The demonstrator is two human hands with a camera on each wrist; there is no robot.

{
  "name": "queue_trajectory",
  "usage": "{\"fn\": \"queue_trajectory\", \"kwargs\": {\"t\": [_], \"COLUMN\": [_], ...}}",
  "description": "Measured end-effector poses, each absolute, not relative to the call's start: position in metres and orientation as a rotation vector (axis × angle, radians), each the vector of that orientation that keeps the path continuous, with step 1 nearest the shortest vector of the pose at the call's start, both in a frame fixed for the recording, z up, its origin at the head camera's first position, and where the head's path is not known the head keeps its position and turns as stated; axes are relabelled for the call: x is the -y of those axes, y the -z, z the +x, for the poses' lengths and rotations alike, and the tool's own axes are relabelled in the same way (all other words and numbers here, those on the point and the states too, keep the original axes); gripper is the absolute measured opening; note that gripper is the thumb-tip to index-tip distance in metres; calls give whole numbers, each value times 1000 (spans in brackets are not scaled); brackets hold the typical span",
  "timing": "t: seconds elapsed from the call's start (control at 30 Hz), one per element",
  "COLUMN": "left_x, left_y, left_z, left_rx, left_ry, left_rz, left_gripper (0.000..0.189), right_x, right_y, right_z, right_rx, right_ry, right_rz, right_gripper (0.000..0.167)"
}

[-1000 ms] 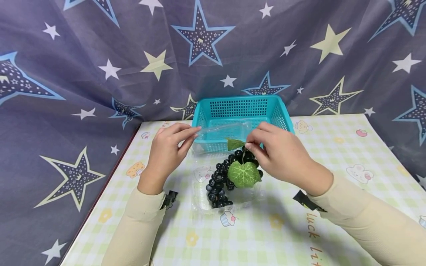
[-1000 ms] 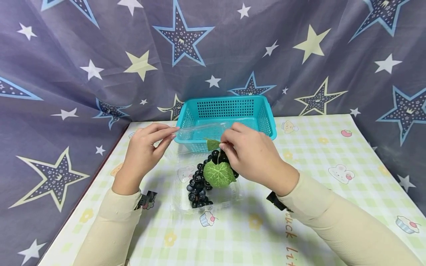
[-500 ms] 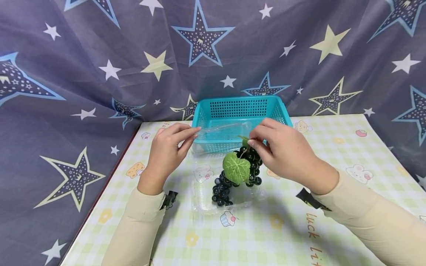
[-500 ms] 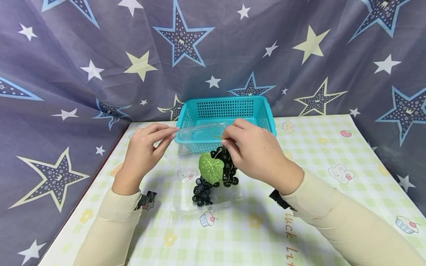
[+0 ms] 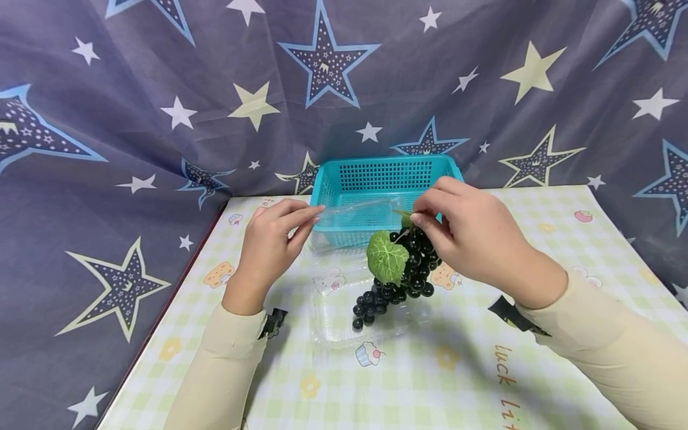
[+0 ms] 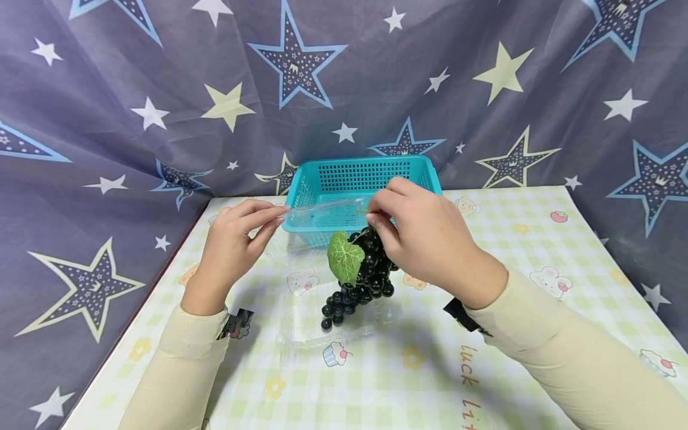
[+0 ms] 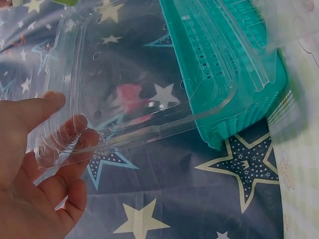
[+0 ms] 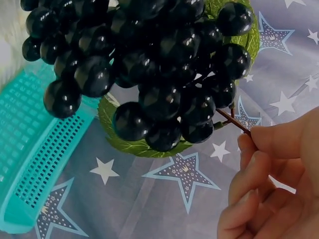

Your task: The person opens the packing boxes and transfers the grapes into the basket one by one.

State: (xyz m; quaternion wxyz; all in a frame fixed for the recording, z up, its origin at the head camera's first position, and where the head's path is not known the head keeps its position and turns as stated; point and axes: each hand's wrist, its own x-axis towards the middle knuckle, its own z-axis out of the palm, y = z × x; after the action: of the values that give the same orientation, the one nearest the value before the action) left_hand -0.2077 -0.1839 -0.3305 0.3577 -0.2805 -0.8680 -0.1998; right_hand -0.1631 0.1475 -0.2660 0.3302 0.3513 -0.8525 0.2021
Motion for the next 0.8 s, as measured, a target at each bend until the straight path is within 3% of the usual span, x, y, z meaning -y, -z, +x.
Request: {"fn": "queue_trajectory", "kwargs": {"t": [0.8], "left_x": [184], "left_y": [330], "left_z": [-207], "left_rx": [2261], "left_ry": [527], "left_rz": [-713], "left_gripper": [25], "right_x": [-162], "right_y": [243], "right_z": [-160], "right_rx": [2188], "right_ry": [-490], "right_rz": [893], "right_gripper": [5]}}
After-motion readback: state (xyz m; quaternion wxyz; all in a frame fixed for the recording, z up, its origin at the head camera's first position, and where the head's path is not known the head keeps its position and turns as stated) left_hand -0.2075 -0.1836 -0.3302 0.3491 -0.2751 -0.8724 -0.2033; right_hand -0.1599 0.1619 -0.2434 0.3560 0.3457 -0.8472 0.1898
